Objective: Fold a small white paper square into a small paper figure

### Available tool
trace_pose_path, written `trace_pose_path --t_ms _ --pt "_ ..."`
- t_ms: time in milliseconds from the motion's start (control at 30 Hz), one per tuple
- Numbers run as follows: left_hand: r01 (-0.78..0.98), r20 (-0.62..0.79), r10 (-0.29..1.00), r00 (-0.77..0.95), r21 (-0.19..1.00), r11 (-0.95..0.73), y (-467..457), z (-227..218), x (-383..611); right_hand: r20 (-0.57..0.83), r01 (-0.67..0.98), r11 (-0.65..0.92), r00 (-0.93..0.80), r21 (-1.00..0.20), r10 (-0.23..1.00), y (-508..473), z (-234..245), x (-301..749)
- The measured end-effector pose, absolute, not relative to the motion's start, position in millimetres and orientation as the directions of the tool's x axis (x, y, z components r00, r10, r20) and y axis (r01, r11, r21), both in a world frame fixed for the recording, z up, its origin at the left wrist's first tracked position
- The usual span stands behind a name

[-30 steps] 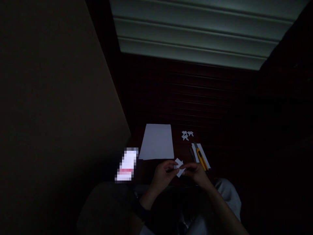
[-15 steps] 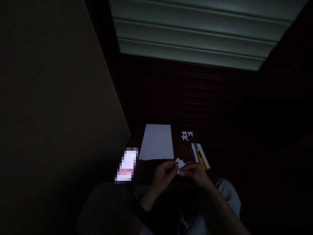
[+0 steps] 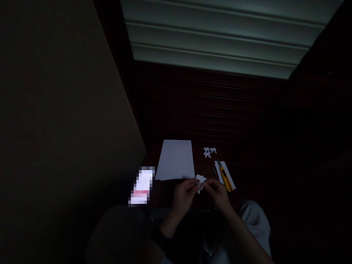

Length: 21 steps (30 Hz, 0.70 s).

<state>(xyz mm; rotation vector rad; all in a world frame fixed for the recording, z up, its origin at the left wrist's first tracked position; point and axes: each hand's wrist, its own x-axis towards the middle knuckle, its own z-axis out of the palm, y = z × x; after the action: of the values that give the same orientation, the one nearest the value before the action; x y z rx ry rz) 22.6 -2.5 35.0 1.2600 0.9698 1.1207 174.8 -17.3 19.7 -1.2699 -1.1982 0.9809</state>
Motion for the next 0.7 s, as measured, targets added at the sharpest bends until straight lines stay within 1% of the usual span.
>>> trace_pose_path --t_ms 133,233,333,400,533,633,700 --pt "-0.132 0.071 0.971 0.230 0.990 -0.041 -5.7 37.1 21.0 0.126 0.104 0.112 0.145 -0.988 0.981 -18.0 21.8 169.9" --pt "-0.128 0.047 0.969 0.244 0.992 -0.016 -6.5 36.9 20.0 0.144 0.132 0.123 0.162 -0.984 0.976 -19.5 25.3 167.6" --pt "-0.107 0.024 0.976 0.216 0.994 0.000 -6.0 36.5 20.0 0.164 0.171 0.137 0.159 -0.976 0.974 -20.7 29.1 167.1" --pt "-0.114 0.029 0.980 0.197 0.993 -0.006 -5.8 37.5 19.7 0.164 0.164 0.139 0.151 -0.977 0.975 -20.5 31.4 168.5" --pt "-0.162 0.051 0.973 0.223 0.987 -0.015 -6.2 42.6 16.9 0.118 0.097 0.107 0.115 -0.990 0.986 -18.1 35.8 175.7" --pt "-0.189 0.054 0.963 0.263 0.982 -0.004 -6.5 46.8 13.9 0.067 0.044 0.065 0.046 -0.997 0.997 -16.0 39.2 182.3" --pt "-0.186 0.050 0.957 0.285 0.983 0.004 -6.7 48.9 12.7 0.039 0.040 0.038 0.009 -0.998 0.999 -15.0 41.3 186.2"
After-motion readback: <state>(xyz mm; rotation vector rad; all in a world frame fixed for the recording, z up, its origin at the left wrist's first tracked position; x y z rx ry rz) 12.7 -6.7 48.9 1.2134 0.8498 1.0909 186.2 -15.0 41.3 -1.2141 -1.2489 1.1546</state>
